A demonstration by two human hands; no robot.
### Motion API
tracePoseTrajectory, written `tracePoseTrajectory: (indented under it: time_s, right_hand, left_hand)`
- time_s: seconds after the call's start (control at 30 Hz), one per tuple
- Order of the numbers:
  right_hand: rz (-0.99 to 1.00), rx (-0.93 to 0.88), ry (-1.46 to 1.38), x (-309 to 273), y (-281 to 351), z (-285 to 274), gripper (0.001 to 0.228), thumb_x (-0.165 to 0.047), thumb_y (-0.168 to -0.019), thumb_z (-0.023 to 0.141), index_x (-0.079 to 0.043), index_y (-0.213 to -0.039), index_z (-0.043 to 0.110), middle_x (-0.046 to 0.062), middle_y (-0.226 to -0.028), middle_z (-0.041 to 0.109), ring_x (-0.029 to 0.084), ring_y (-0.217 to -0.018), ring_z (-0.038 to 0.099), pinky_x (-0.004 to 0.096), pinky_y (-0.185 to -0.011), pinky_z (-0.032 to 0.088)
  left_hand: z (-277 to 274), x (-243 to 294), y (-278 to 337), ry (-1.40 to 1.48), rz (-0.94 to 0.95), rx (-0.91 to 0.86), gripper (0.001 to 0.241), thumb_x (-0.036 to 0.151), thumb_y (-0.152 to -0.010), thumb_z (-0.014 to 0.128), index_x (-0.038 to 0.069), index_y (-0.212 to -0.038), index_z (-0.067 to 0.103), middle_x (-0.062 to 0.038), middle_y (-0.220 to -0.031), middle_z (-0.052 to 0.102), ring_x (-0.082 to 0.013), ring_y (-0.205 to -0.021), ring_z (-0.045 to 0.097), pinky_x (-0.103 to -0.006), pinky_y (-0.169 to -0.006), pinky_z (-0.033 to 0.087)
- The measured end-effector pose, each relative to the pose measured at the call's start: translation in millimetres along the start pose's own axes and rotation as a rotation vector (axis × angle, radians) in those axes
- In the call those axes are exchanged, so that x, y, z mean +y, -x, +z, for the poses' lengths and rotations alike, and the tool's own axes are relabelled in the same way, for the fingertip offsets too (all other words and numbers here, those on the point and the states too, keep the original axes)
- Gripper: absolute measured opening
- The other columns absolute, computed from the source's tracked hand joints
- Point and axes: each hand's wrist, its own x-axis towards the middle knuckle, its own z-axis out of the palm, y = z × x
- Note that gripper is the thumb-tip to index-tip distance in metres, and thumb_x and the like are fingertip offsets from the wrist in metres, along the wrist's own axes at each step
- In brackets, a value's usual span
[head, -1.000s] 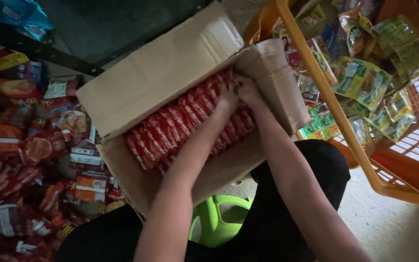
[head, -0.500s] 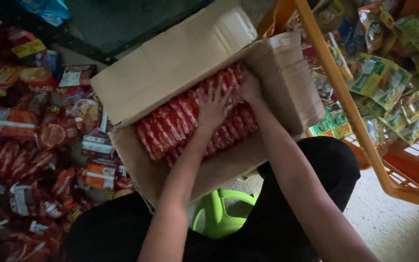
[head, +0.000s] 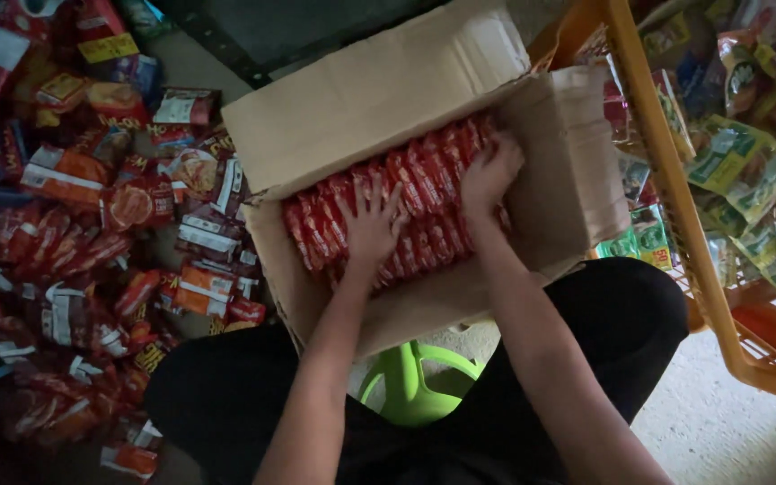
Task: Sorting and packing individual packets of instant noodles from a pile on the floor into a cardboard box.
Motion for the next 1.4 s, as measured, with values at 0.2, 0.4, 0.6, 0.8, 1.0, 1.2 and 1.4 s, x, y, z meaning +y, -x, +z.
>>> tracePoseTrajectory:
  time_s: [0.2, 0.4, 0.6, 0.8, 1.0, 1.2, 1.4]
  right_hand:
    - [-0.166, -0.172, -0.231, -12, 13, -12, 0.017, 0.005, -0.096, 0.060, -0.003, -0.109, 0.065, 0.016, -0.116, 0.062, 0.034, -0.115, 0.059, 0.045, -0.103, 0.048]
    - [-0.175, -0.292, -0.376, -47, 33, -40, 0.011, -0.001, -0.099, 0.057, -0.002, -0.108, 0.064, 0.015, -0.109, 0.067, 0.031, -0.103, 0.066, 0.043, -0.095, 0.052]
    - [0.045, -0.777, -0.376, -77, 86, -41, 0.024, -0.018, -0.104, 0.055, -0.004, -0.120, 0.066, 0.018, -0.120, 0.066, 0.032, -0.108, 0.063, 0.044, -0.095, 0.051]
    - [0.990, -0.909, -1.038, -122, 145, -34, 0.057, -0.037, -0.105, 0.042, -0.013, -0.156, 0.034, 0.018, -0.155, 0.044, 0.036, -0.141, 0.045, 0.054, -0.112, 0.046]
    - [1.452, -0.664, -1.123, -101, 128, -11, 0.069, -0.045, -0.110, 0.042, -0.018, -0.166, 0.013, 0.022, -0.169, 0.013, 0.042, -0.154, 0.024, 0.065, -0.118, 0.035]
    - [1.525, -0.550, -1.086, -64, 84, -4, 0.070, -0.055, -0.107, 0.029, -0.021, -0.167, 0.014, 0.018, -0.171, 0.009, 0.043, -0.155, 0.016, 0.072, -0.117, 0.027]
    - [1.547, -0.491, -1.100, -99, 85, -17, 0.080, -0.068, -0.104, 0.022, -0.021, -0.167, 0.009, 0.015, -0.173, 0.005, 0.043, -0.157, 0.011, 0.074, -0.119, 0.022]
  left_hand:
    - [-23, -3, -9, -0.114, -0.030, -0.086, 0.063, 0.056, -0.110, 0.023, 0.032, -0.166, 0.009, -0.007, -0.173, 0.005, -0.0393, -0.158, 0.003, -0.0739, -0.121, 0.001]
    - [-35, -28, 25, 0.051, -0.049, 0.021, 0.065, 0.047, -0.109, 0.030, 0.026, -0.167, 0.011, -0.008, -0.171, 0.008, -0.0355, -0.156, 0.009, -0.0659, -0.122, 0.010]
    - [-102, -68, 81, 0.605, -0.334, -0.085, 0.058, 0.034, -0.112, 0.042, 0.024, -0.165, 0.023, -0.014, -0.170, 0.023, -0.0364, -0.153, 0.031, -0.0477, -0.126, 0.028]
    - [45, -114, 19, 1.238, -0.796, 0.132, 0.077, 0.039, -0.100, 0.063, 0.004, -0.158, 0.026, -0.020, -0.159, 0.037, -0.0354, -0.142, 0.039, -0.0455, -0.116, 0.035]
    - [129, -90, -5, 1.131, -1.047, 0.187, 0.071, 0.036, -0.097, 0.061, 0.003, -0.155, 0.039, -0.022, -0.148, 0.057, -0.0360, -0.127, 0.062, -0.0464, -0.102, 0.053]
    - [93, -120, -1, 1.370, -0.922, 0.082, 0.092, 0.063, -0.098, 0.043, 0.010, -0.166, 0.010, -0.019, -0.155, 0.045, -0.0439, -0.122, 0.058, -0.0558, -0.100, 0.049]
    - [134, -127, -25, 1.252, -1.010, 0.108, 0.082, 0.059, -0.100, 0.045, 0.013, -0.164, 0.020, -0.015, -0.165, 0.038, -0.0373, -0.141, 0.049, -0.0522, -0.108, 0.047]
